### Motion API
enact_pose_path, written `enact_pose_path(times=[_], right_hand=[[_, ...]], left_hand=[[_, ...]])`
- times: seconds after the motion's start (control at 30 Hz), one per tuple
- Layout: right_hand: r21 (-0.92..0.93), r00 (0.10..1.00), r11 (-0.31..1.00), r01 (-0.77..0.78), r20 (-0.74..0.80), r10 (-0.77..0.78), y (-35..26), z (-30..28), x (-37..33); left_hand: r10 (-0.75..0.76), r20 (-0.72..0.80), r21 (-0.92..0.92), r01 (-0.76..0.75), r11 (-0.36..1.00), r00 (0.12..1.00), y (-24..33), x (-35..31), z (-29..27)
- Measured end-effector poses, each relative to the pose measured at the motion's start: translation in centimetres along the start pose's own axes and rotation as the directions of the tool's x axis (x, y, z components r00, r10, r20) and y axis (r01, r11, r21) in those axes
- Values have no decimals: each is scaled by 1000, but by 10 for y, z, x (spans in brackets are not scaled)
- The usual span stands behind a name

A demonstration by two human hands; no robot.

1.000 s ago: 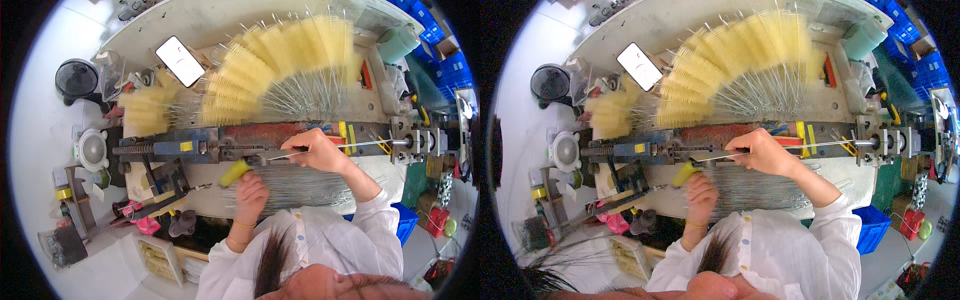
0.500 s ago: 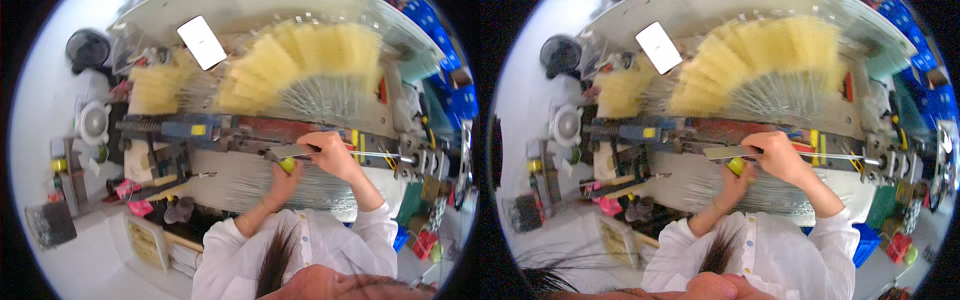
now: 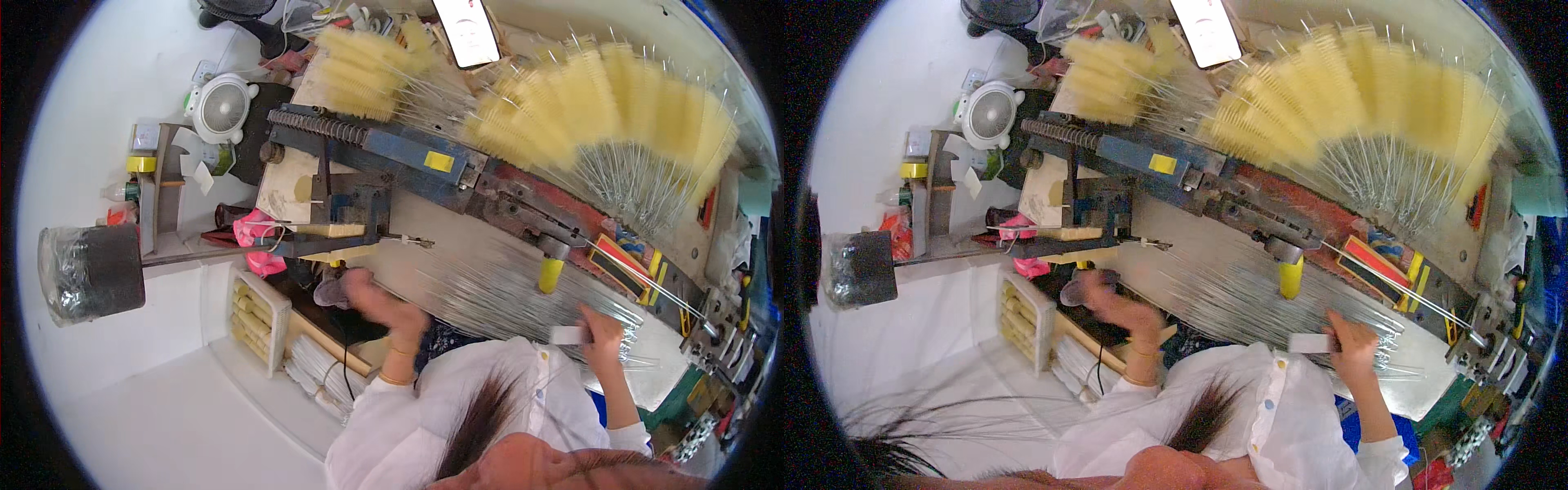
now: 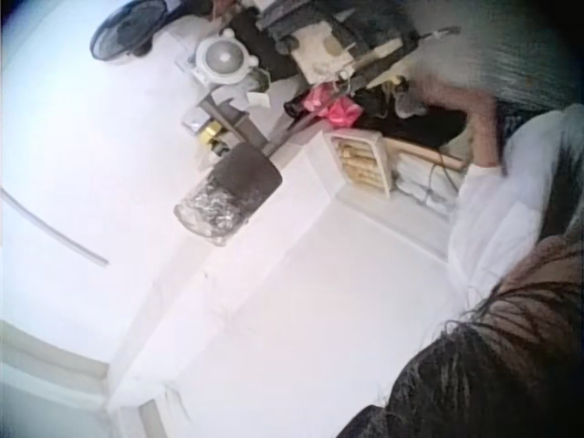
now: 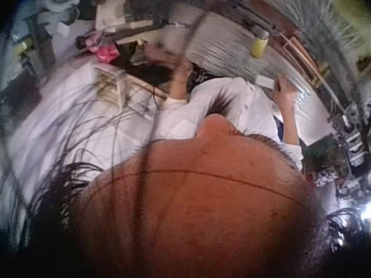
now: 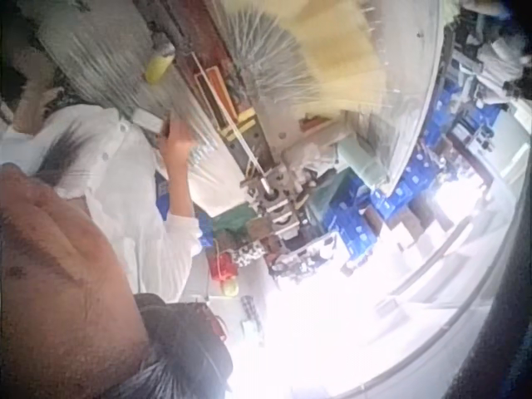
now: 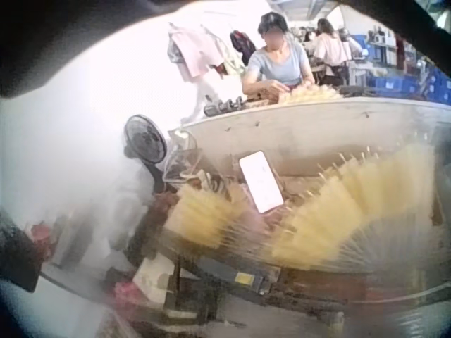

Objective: The person manufactures wire brushes by inserting metal wire rods and bristle strips into a twisting machine, clamping them, and operating the machine to twist them into spiral brushes.

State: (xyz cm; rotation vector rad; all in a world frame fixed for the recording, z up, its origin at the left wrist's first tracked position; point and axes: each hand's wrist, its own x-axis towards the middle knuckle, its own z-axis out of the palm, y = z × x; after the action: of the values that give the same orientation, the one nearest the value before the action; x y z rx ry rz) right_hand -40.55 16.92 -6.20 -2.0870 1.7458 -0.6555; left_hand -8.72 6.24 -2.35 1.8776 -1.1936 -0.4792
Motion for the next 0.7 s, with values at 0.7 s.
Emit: enact_pose_path(times=[0.7], right_hand=[[-263,903,882,-391,-295,313,43,-46,44]], left_hand=[[-41,-536,-24,34,999,843,-95,39,-60]])
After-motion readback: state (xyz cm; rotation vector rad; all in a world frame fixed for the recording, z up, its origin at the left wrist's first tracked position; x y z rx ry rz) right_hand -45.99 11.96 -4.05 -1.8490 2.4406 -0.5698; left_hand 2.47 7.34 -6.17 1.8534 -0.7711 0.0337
